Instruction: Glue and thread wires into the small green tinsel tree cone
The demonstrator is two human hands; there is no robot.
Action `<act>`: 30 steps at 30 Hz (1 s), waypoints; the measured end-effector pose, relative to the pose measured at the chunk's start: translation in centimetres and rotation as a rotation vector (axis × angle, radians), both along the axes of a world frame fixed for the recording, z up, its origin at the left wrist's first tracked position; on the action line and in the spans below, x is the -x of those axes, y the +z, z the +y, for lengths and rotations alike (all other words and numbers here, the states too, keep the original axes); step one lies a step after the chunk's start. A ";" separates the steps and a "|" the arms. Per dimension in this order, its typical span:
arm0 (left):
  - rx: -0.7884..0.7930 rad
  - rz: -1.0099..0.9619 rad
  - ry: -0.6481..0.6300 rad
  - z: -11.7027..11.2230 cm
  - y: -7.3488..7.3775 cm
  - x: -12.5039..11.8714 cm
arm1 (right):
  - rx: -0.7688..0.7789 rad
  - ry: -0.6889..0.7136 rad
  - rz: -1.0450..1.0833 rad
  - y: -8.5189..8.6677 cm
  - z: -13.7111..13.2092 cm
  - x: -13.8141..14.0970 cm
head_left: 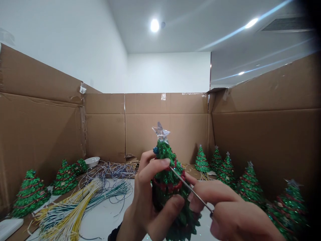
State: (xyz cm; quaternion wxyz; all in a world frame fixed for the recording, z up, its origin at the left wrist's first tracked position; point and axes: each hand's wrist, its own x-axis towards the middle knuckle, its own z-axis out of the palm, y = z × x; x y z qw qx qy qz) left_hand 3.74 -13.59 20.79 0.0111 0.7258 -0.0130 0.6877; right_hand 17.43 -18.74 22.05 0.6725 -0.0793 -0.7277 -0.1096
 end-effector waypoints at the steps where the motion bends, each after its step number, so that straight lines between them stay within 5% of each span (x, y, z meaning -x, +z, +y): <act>1: 0.019 0.000 -0.035 0.0 0.0 -0.1 | 0.000 -0.004 0.043 -0.1 0.1 0.1; 16: 0.130 0.032 0.041 0.2 -0.3 0.0 | 0.083 0.002 0.018 -0.5 0.0 -1.1; 26: 0.138 0.025 0.227 0.0 -0.2 0.0 | 0.039 -0.295 -0.023 -0.4 -1.2 0.0; 30: 0.151 0.019 0.251 -0.4 -0.1 0.0 | 0.014 -0.299 -0.005 -0.3 -1.3 0.5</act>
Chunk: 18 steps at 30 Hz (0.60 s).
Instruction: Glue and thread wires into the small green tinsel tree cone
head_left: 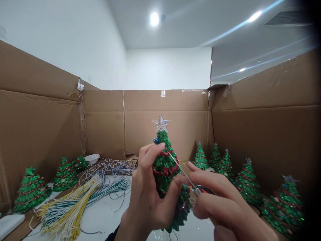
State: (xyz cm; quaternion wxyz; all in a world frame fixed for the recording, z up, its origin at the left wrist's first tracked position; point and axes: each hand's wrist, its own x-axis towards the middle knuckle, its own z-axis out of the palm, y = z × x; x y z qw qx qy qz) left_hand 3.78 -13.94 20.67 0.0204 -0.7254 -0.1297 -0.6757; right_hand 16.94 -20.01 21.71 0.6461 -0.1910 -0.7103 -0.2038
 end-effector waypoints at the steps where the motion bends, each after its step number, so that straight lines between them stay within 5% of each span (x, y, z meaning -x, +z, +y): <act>1: -0.003 -0.002 0.008 -0.1 0.0 0.0 | 0.005 0.012 0.012 0.0 0.0 0.1; 12: -0.023 0.002 0.007 -0.3 0.1 0.3 | 0.092 0.124 0.050 -0.1 0.2 0.2; 18: 0.012 -0.009 0.017 -0.6 0.0 0.6 | 0.233 0.334 0.099 -0.4 0.7 -0.7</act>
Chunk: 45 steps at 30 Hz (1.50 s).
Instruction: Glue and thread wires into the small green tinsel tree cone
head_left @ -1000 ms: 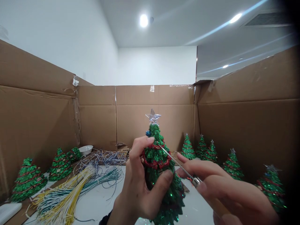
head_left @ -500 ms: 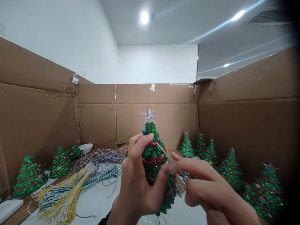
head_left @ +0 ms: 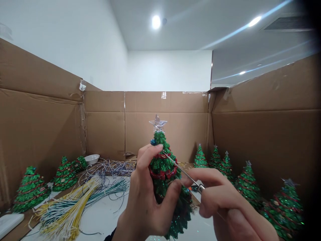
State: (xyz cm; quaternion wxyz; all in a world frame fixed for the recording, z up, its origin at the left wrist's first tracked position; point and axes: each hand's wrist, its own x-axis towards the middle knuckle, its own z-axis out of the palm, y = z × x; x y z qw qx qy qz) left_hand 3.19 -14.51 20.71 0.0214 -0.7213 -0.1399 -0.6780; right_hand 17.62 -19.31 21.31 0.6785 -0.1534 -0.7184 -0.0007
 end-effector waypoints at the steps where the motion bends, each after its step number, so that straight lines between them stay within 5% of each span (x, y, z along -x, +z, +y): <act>1: 0.006 -0.006 -0.004 -0.1 0.0 0.0 | 0.032 0.059 0.007 0.0 0.2 -0.1; 9: 0.173 -0.061 -0.024 -1.3 0.2 0.0 | 0.340 0.554 0.189 0.9 1.6 0.0; 16: 0.224 -0.088 -0.039 -1.7 0.1 -0.1 | 0.425 0.645 0.220 1.5 2.2 -0.4; 19: 0.222 -0.095 -0.038 -1.6 0.3 0.0 | 0.397 0.532 0.167 1.3 3.0 -1.6; 25: 0.105 -0.043 0.039 -1.4 0.6 0.5 | 0.223 -0.042 0.010 1.1 3.9 -4.2; 28: 0.072 -0.003 0.085 -1.4 0.6 0.5 | 0.148 -0.208 -0.017 1.4 3.7 -4.3; 45: 0.033 0.050 0.166 -1.6 0.8 0.2 | 0.020 -0.412 -0.224 1.7 3.5 -4.4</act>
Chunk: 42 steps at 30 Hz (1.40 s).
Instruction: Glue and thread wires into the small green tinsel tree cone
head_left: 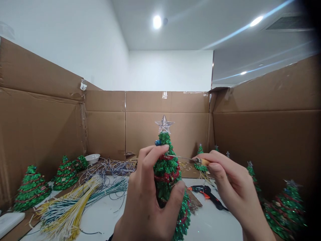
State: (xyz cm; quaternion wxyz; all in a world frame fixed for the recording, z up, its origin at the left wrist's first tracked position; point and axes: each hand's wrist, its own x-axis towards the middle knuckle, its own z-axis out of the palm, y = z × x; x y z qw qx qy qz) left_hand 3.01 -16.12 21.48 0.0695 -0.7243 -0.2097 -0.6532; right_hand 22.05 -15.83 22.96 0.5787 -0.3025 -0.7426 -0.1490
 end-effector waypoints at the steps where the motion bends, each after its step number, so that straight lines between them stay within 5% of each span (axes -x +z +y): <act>1: 0.005 0.004 -0.003 0.0 0.0 0.0 | 0.009 0.003 0.003 -0.1 0.0 0.0; 42: -0.009 0.058 0.038 -0.2 0.0 -0.3 | -0.039 -0.009 -0.081 0.3 -0.6 0.4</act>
